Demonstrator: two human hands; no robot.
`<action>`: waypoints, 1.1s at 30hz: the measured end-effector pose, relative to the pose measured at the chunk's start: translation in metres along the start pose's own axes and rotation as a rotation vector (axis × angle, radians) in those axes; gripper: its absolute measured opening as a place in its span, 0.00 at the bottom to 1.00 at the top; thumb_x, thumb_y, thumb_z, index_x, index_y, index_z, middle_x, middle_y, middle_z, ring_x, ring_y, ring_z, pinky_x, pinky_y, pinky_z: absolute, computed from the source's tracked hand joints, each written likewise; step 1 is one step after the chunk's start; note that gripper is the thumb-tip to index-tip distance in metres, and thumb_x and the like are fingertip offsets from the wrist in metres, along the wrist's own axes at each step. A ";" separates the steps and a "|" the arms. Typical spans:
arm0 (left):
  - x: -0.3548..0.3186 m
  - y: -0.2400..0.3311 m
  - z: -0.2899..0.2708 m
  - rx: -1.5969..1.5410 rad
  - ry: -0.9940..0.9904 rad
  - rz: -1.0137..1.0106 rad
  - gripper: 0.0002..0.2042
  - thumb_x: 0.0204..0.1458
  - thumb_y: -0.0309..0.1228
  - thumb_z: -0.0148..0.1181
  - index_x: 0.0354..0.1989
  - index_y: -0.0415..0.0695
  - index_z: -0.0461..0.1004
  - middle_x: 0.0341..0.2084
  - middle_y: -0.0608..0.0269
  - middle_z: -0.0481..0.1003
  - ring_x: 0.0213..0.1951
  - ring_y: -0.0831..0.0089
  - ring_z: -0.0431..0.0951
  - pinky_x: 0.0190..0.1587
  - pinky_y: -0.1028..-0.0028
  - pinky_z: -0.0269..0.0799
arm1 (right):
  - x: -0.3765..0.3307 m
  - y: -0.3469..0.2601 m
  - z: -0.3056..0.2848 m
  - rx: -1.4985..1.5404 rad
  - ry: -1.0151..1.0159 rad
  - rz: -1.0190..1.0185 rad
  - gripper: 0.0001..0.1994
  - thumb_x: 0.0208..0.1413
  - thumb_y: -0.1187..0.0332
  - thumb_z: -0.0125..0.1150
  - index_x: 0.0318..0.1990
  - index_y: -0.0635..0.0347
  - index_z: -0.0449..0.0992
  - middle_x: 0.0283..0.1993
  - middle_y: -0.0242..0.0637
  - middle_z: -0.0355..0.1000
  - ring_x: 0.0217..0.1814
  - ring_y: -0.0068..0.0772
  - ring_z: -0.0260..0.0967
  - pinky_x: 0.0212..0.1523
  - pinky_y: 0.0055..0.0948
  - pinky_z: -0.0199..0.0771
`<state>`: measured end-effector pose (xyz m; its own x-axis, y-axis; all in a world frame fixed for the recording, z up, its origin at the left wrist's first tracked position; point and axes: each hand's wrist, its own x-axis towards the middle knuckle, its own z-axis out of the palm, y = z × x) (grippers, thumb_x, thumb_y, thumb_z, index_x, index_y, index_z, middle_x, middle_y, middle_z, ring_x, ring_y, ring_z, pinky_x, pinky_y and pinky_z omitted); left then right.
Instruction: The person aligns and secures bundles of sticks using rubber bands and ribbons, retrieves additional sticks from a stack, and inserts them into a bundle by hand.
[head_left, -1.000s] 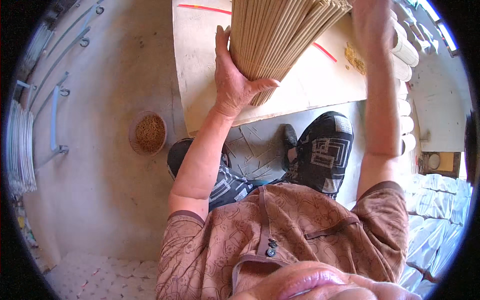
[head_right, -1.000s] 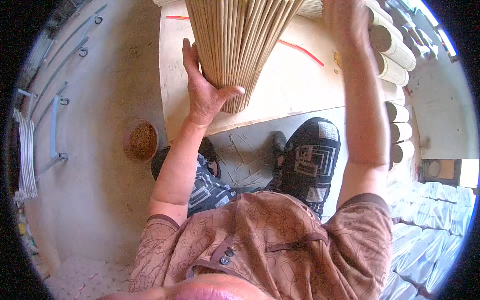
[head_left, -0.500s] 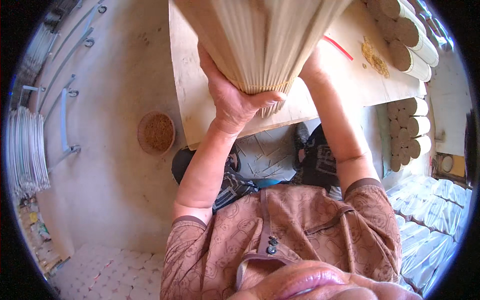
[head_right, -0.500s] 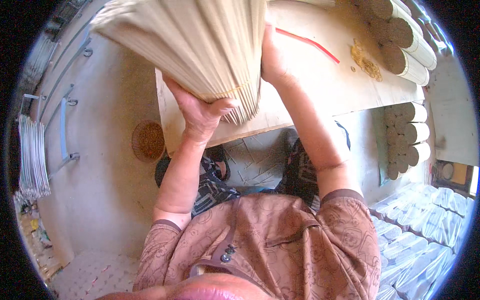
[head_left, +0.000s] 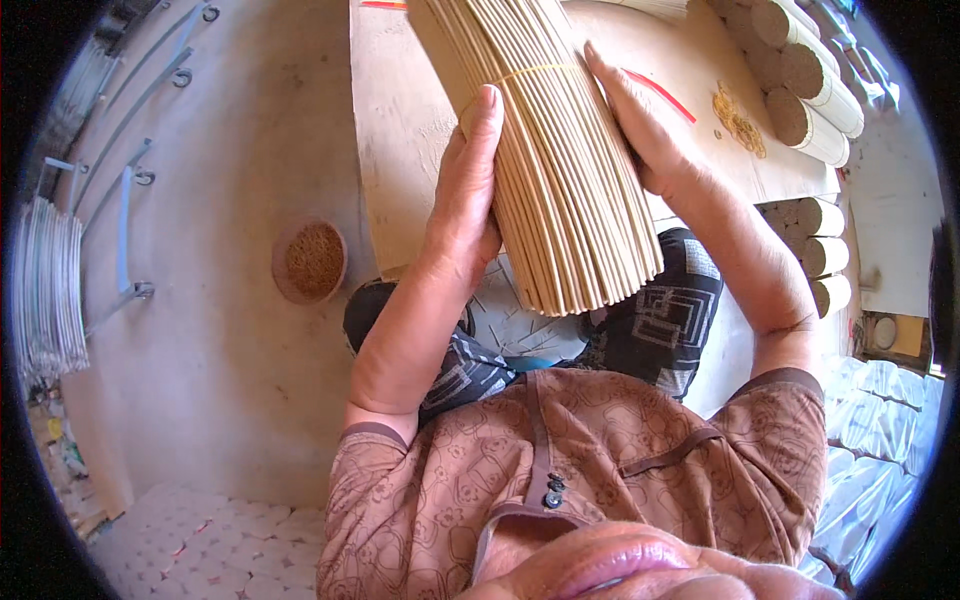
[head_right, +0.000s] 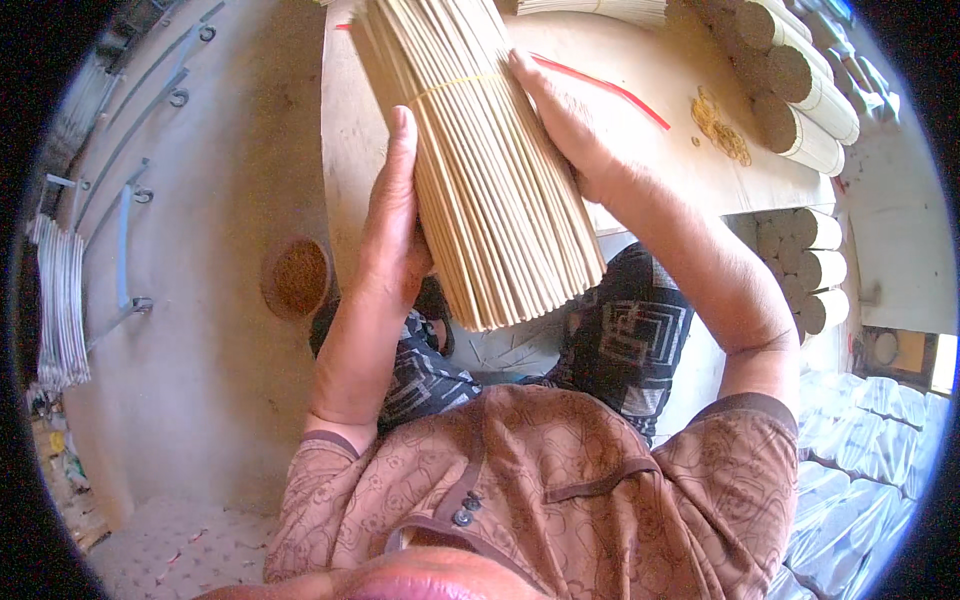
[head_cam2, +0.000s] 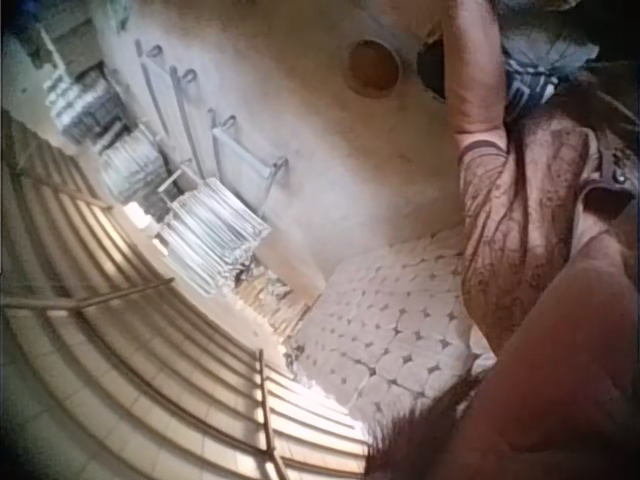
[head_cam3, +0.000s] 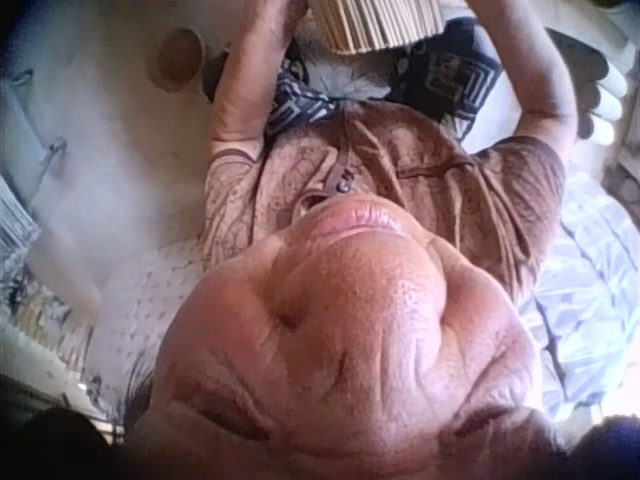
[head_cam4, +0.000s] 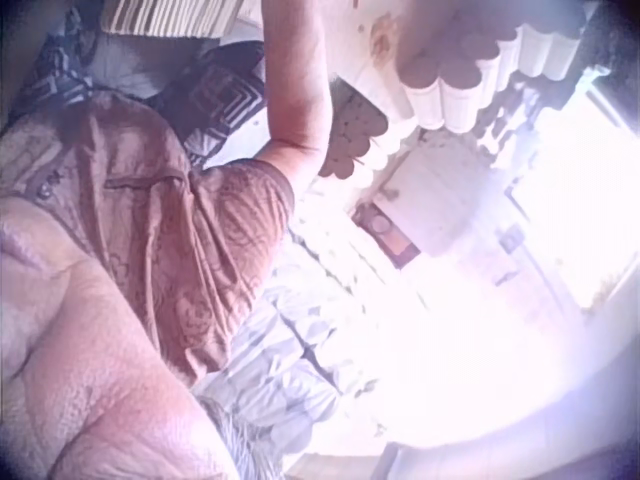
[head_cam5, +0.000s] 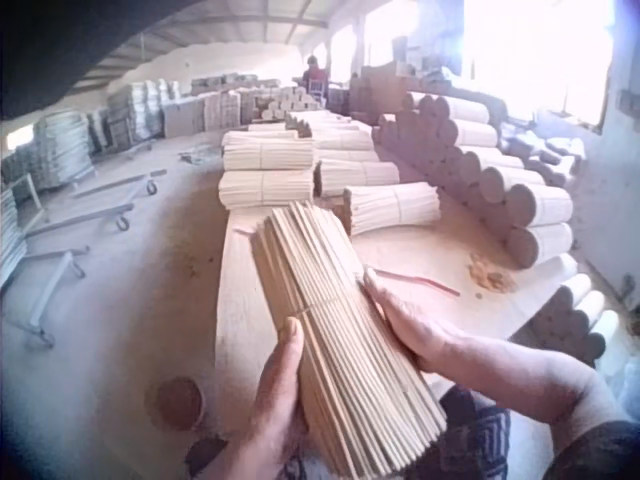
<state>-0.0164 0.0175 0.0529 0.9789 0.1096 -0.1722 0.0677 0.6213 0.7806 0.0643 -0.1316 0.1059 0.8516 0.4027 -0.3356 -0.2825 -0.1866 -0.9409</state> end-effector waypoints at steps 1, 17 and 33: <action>-0.001 0.000 0.001 -0.001 -0.001 0.000 0.43 0.54 0.63 0.56 0.63 0.34 0.60 0.46 0.53 0.73 0.47 0.70 0.79 0.44 0.70 0.81 | 0.000 0.009 0.000 -0.008 0.100 0.031 0.42 0.59 0.31 0.44 0.66 0.61 0.61 0.52 0.50 0.72 0.49 0.30 0.76 0.51 0.34 0.78; 0.025 0.026 0.005 0.387 -0.112 0.540 0.60 0.35 0.68 0.70 0.65 0.32 0.49 0.50 0.48 0.68 0.53 0.63 0.74 0.55 0.60 0.77 | 0.033 -0.002 -0.008 0.171 0.017 -0.642 0.39 0.68 0.38 0.26 0.71 0.64 0.56 0.71 0.47 0.57 0.71 0.39 0.54 0.72 0.34 0.51; 0.057 -0.028 -0.024 0.602 -0.123 0.995 0.74 0.25 0.65 0.75 0.72 0.36 0.30 0.65 0.45 0.57 0.65 0.54 0.64 0.69 0.60 0.57 | 0.039 -0.037 -0.067 0.381 0.096 -0.868 0.29 0.62 0.47 0.57 0.60 0.62 0.71 0.57 0.42 0.72 0.63 0.43 0.66 0.67 0.41 0.61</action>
<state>0.0325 0.0247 0.0067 0.6615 0.2446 0.7089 -0.6911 -0.1682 0.7029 0.1375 -0.1686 0.1302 0.8598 0.1846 0.4762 0.3551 0.4541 -0.8171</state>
